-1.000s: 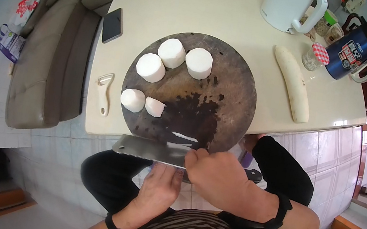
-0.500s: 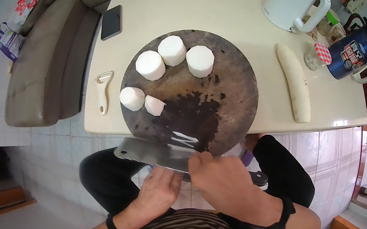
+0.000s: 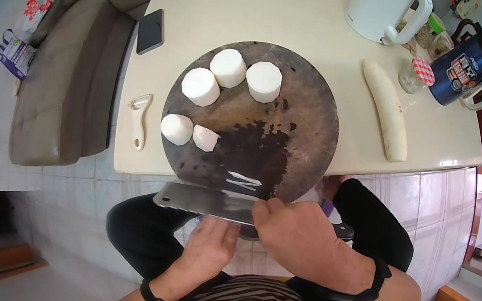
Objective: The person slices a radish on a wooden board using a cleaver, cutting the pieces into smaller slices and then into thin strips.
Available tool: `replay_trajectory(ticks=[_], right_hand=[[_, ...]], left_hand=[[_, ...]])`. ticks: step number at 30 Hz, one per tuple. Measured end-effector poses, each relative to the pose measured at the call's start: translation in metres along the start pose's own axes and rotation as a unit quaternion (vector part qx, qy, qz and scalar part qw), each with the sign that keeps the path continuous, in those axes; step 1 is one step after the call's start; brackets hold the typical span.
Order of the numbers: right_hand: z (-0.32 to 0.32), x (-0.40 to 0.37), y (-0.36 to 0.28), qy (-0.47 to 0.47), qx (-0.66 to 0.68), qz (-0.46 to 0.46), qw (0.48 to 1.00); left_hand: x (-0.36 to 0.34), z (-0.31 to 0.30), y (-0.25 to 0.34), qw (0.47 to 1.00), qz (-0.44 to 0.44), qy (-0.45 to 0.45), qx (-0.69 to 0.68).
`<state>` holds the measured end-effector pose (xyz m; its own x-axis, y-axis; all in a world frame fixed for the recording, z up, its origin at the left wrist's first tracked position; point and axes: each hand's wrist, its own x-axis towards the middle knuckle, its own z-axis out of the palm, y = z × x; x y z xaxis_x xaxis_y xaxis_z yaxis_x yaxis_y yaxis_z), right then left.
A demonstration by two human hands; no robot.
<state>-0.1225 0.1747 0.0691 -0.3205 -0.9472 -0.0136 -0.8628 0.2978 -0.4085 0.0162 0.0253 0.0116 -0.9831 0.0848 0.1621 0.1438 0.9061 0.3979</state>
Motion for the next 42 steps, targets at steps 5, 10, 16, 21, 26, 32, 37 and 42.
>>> replay_trajectory(ticks=[5, 10, 16, 21, 26, 32, 37, 42], right_hand=[[0.006, 0.006, -0.005, 0.022, 0.011, -0.012, 1.000], [0.001, 0.007, 0.007, 0.013, 0.018, -0.010, 1.000], [-0.006, 0.003, 0.003, -0.018, 0.012, -0.012, 1.000], [0.000, 0.006, -0.003, -0.018, 0.005, -0.003, 1.000], [0.010, 0.008, 0.004, 0.028, 0.027, -0.015, 0.999], [-0.007, 0.002, 0.004, -0.014, 0.033, 0.000, 0.999], [-0.006, 0.003, 0.005, -0.021, 0.030, -0.008, 0.999], [0.005, 0.012, 0.000, 0.026, 0.041, -0.041, 0.998]], left_hand=[[-0.002, 0.001, 0.000, 1.000, -0.005, 0.003, -0.001], [0.004, 0.003, -0.005, 0.998, 0.026, 0.052, 0.020], [-0.003, 0.005, -0.009, 0.999, 0.022, 0.027, -0.022], [-0.006, 0.007, -0.006, 0.999, -0.021, 0.016, -0.033], [-0.001, 0.010, -0.007, 0.999, -0.003, 0.046, -0.009], [-0.005, 0.016, -0.013, 0.997, 0.023, 0.072, -0.006], [-0.006, 0.010, -0.012, 0.999, 0.026, 0.043, -0.009], [-0.005, 0.009, -0.011, 0.999, 0.020, 0.039, -0.016]])
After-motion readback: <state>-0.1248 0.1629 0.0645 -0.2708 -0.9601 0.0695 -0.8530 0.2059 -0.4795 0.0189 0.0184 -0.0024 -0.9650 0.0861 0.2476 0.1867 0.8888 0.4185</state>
